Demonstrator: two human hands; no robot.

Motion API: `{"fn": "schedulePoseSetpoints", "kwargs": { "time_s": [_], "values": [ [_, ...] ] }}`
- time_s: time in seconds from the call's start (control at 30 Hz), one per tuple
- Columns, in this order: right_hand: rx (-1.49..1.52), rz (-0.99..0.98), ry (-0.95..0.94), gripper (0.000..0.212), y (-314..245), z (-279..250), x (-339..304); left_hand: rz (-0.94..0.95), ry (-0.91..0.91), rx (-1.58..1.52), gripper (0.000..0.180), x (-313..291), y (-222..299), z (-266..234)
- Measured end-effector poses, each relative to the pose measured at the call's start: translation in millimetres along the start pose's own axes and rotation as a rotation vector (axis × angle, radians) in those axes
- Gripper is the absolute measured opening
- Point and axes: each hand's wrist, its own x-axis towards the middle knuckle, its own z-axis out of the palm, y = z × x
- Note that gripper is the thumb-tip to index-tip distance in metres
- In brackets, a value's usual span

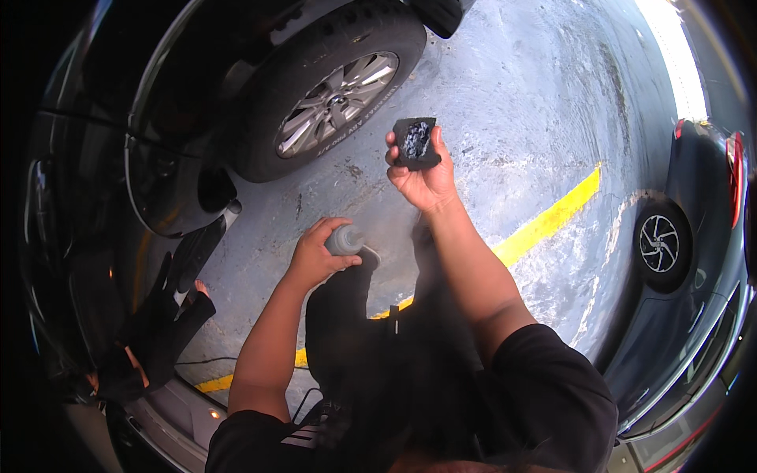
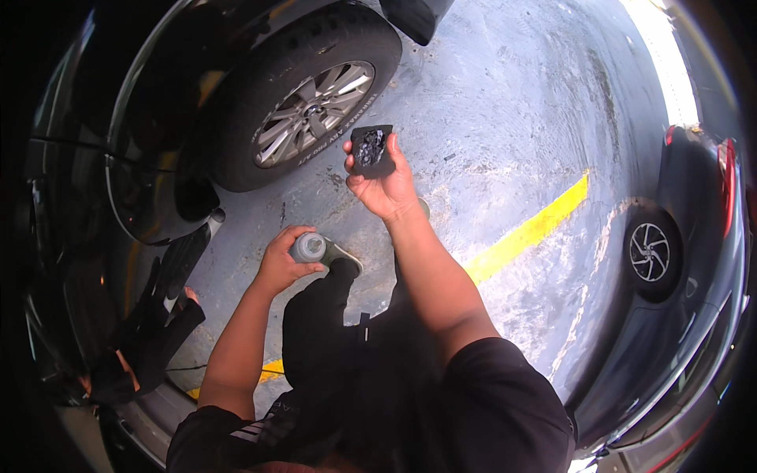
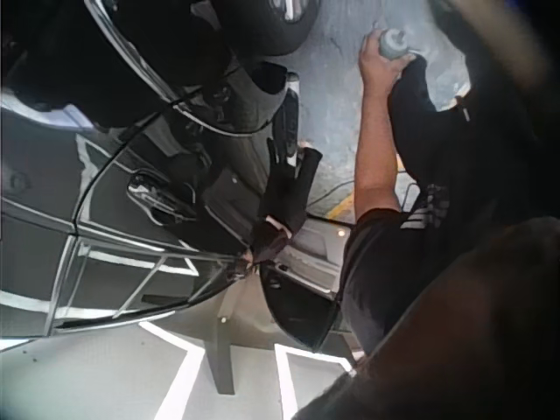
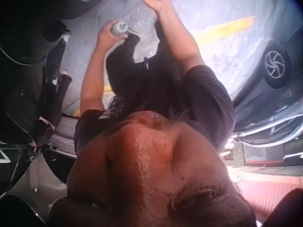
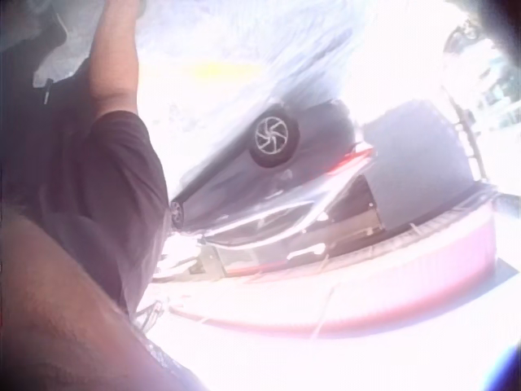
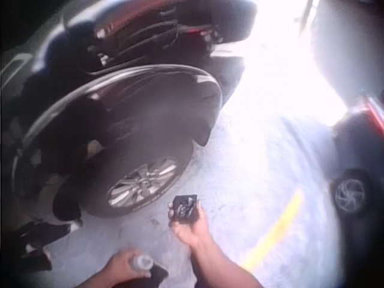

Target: The person applies a liquid cleaning solution from a squeeze bottle onto the tire and rim of a car wheel. They then use a black cloth to wipe and scrub the surface of the tire and the metal rim, repeating the process on multiple wheels.

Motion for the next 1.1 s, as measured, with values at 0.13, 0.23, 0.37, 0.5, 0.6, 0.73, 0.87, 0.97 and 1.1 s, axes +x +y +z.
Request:
{"fn": "schedulePoseSetpoints", "kwargs": {
  "time_s": [0.13,0.23,0.37,0.5,0.6,0.73,0.87,0.97,1.1],
  "values": [
    [0.050,-0.166,0.060,0.057,-33,-92,56,-0.016,-0.027,-0.065,0.071,44,-99,42],
    [0.021,-0.303,0.037,0.052,-61,-158,108,-0.050,0.008,-0.096,0.070,72,-175,70],
    [-0.143,-0.476,-0.079,0.049,-91,-196,175,-0.038,0.105,-0.203,0.070,97,-268,93],
    [-0.189,-0.613,0.070,0.049,-110,-208,235,0.225,0.154,0.004,0.075,131,-276,66],
    [-0.143,-0.613,0.215,0.052,-108,-206,257,0.482,0.277,0.141,0.082,147,-264,39],
    [-0.148,-0.672,0.382,0.046,-111,-186,263,0.472,0.431,-0.291,0.082,148,-269,30],
    [-0.352,-0.742,0.372,0.028,-105,-134,283,0.362,0.404,-0.411,0.085,134,-274,32],
    [-0.948,-1.270,0.443,0.036,-33,-106,294,0.421,0.340,-0.149,0.088,135,-284,27],
    [-1.585,-1.914,0.015,0.050,9,-113,280,0.381,0.361,-0.095,0.082,139,-277,30]
  ]
}}
